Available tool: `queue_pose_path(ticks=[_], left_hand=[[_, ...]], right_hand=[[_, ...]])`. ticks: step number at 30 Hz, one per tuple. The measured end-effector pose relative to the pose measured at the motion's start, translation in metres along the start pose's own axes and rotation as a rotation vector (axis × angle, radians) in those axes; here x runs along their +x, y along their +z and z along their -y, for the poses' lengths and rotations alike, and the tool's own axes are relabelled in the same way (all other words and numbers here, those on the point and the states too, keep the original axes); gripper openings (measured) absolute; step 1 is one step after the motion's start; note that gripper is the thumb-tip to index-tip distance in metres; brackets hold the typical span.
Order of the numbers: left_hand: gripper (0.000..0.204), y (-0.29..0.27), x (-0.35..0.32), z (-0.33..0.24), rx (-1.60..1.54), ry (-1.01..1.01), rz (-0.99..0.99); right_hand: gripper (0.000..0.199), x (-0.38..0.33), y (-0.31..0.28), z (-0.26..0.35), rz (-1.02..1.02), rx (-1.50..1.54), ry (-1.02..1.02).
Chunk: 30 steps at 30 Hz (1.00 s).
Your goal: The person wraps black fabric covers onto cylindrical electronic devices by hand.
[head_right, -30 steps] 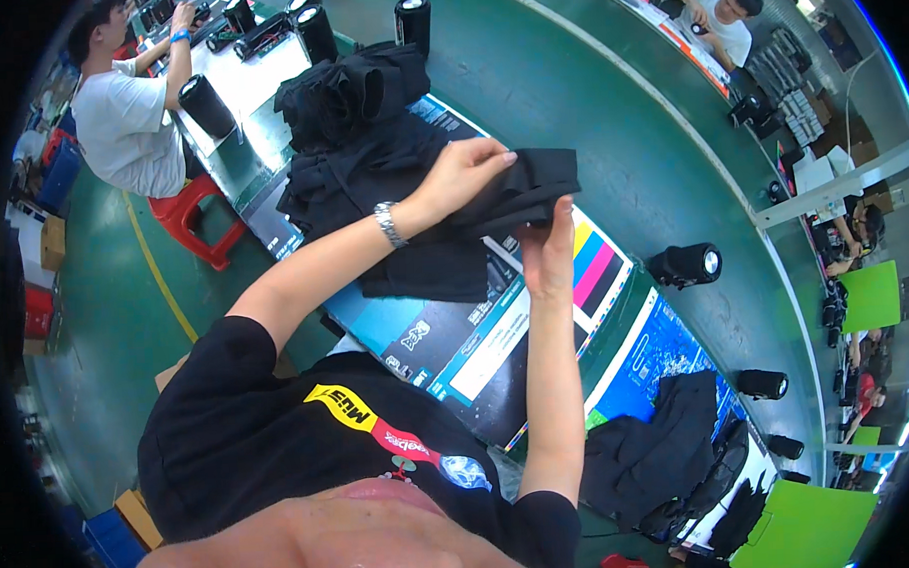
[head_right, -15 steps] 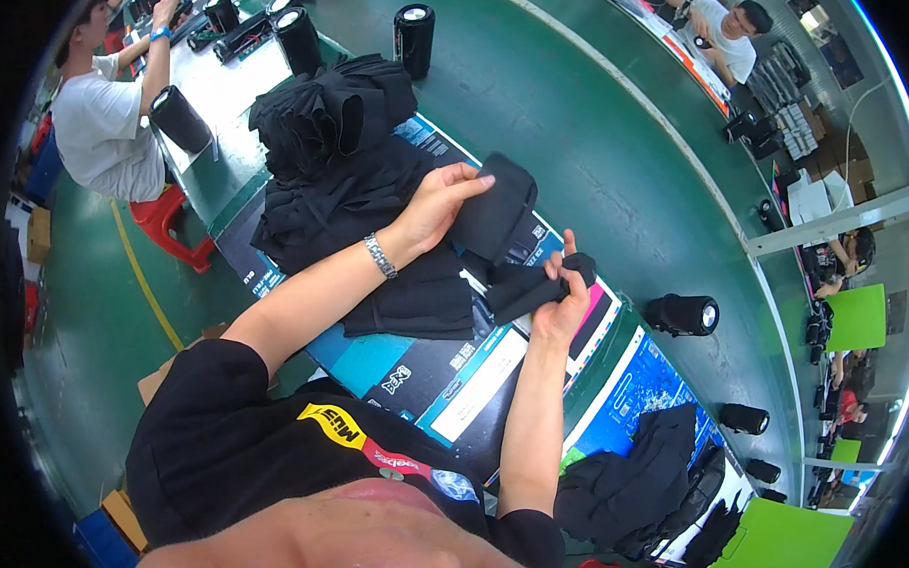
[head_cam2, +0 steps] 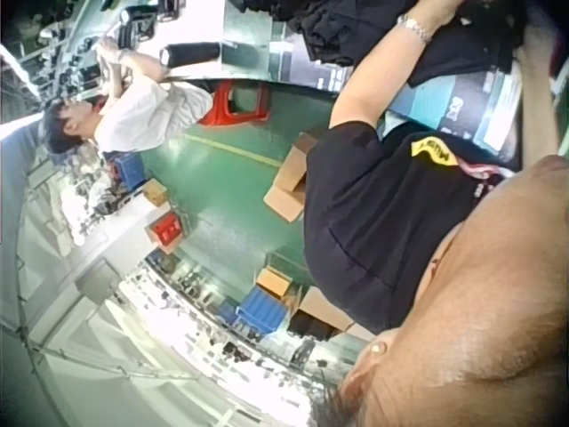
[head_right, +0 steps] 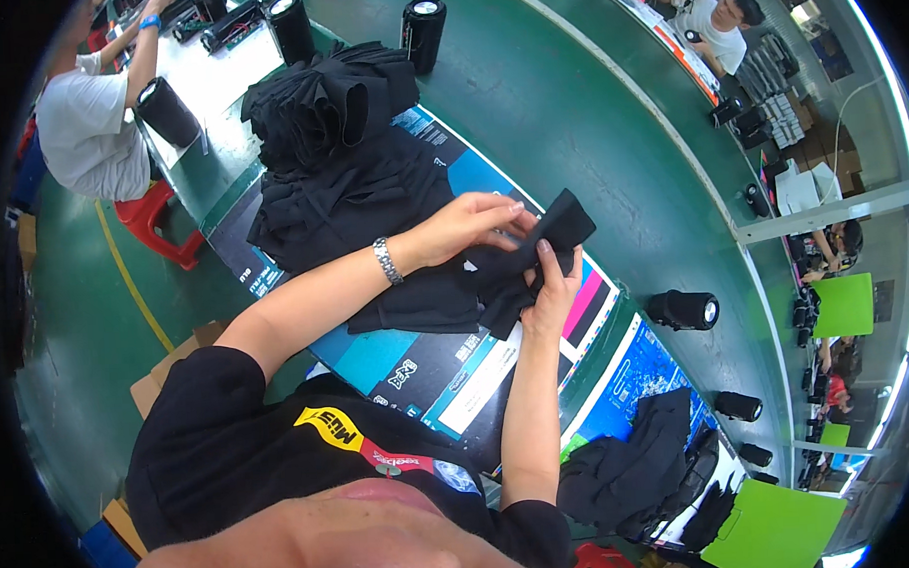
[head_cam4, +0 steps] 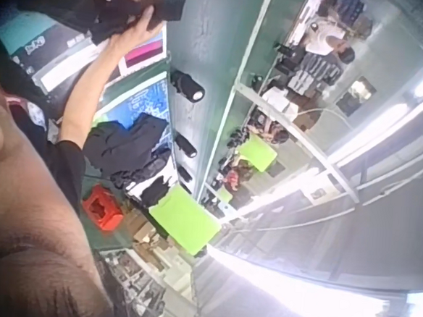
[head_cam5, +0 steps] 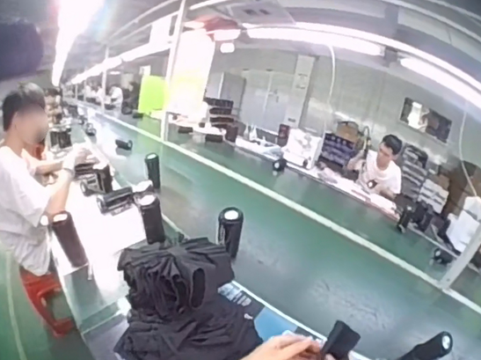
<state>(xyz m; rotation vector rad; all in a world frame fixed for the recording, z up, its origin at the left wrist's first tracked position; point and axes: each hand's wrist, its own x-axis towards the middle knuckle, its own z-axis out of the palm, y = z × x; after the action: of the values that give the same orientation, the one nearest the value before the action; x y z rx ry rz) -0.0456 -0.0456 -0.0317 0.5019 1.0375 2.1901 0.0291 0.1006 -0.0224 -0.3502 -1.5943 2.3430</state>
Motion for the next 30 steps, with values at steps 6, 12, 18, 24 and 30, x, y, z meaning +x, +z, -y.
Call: queue_pose_path(ticks=[6,12,18,24,30], left_hand=[[0.022,0.003,-0.003,0.004,0.194,0.034,-0.032],[0.013,-0.015,0.003,0.002,-0.042,0.037,-0.093],[0.014,-0.010,0.009,0.004,-0.172,0.047,-0.140],[0.009,-0.010,0.007,0.004,0.113,0.246,-0.141],[0.018,-0.010,-0.003,0.002,0.184,0.196,-0.014]], right_hand=[[0.023,-0.007,0.012,-0.002,-0.075,-0.063,-0.086],[0.008,-0.006,0.020,0.007,-0.147,-0.034,-0.059],[0.011,0.001,0.013,0.005,-0.228,-0.107,-0.127],[0.018,-0.005,0.023,0.011,-0.204,-0.211,-0.196],[0.014,-0.008,0.017,0.007,-0.138,-0.128,-0.028]])
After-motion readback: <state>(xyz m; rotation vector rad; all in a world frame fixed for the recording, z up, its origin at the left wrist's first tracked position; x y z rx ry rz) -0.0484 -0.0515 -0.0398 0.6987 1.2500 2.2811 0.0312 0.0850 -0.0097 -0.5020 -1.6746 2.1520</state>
